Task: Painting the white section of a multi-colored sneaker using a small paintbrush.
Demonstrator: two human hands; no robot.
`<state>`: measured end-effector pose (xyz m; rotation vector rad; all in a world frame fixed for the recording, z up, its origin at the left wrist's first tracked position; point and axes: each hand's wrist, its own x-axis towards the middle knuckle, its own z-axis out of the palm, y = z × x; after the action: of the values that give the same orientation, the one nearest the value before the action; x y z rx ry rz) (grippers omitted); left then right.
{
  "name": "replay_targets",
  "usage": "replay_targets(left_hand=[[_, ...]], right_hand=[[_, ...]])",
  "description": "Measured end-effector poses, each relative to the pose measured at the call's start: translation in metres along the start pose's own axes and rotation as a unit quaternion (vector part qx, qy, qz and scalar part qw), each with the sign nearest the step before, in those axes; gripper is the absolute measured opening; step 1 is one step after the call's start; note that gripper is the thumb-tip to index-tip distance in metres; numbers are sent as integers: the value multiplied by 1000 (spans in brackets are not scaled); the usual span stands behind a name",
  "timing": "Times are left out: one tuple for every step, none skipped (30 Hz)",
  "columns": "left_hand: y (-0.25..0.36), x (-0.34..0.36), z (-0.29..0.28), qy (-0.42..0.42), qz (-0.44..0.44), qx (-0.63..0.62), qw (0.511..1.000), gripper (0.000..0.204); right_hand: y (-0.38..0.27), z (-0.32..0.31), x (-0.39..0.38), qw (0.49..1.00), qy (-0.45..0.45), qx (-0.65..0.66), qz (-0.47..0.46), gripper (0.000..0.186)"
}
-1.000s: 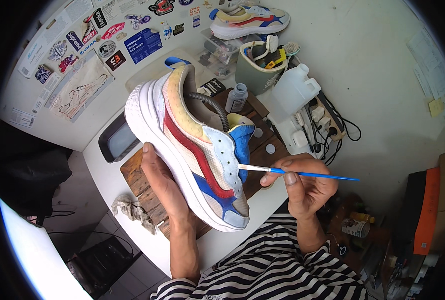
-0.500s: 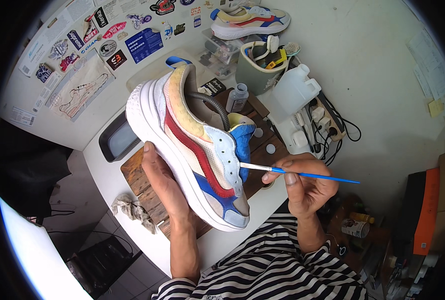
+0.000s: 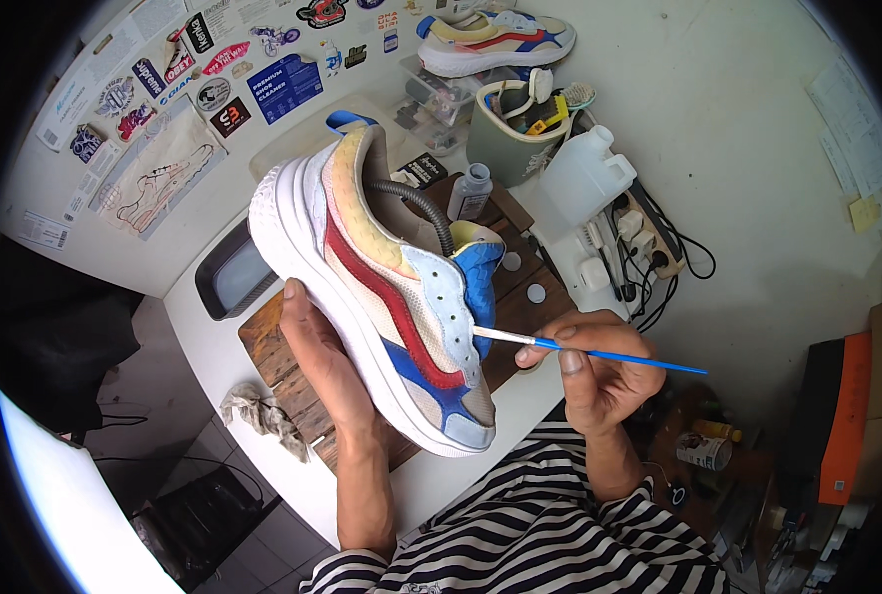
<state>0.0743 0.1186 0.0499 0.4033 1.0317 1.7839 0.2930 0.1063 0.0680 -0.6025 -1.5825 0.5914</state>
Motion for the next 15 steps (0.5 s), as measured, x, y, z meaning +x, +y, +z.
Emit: replay_targets(left_hand=[[0,0,0,-1,0,-2,1000,72],[1,0,0,-1,0,-2,1000,72],[1,-1,1,-2,-3,1,1000,72],[2,-1,1,-3,-5,4,1000,72],[1,0,0,-3,-5,4,1000,72],[0,0,-1,1,-4,5,1000,72],[-1,1,-1,4,-2,6,1000,72],[-1,1,-1,4,-2,6,1000,72],[0,1,1,7,-3,-1,1000,72],[0,0,2,9,-3,-7,1000,72],[0,0,3,9,-3,-7,1000,72],[0,-1,3,12,-3,-3,1000,72],[1,-2,3,14,-3,0,1000,72],[0,-1,1,14,-2,0,1000,72],[-2,0,-1,4,-2,-1,1000,72]], right_hand=[[-1,0,1,1000,-4,4,-2,14],[-2,0,0,1000,-8,8,-3,14],[-2,-1,-1,1000,-8,8,-3,14],[-1,-4,-2,1000,-23,-8,5,14],[-1,-5,-2,999,-38,-23,11,14],[-1,-4,-2,999,-38,-23,11,14],[-2,-1,-1,1000,-17,-3,7,15],[-3,0,0,1000,4,17,5,15],[-4,-1,2,1000,4,16,5,15],[-4,-1,4,1000,2,14,-5,15],[-3,-2,6,1000,1,12,-15,16],[-3,-2,8,1000,1,12,-16,16],[-3,-2,9,1000,-4,5,-21,16],[-3,-2,10,1000,-8,-2,-26,16],[-3,-2,12,1000,-8,-2,-26,16]])
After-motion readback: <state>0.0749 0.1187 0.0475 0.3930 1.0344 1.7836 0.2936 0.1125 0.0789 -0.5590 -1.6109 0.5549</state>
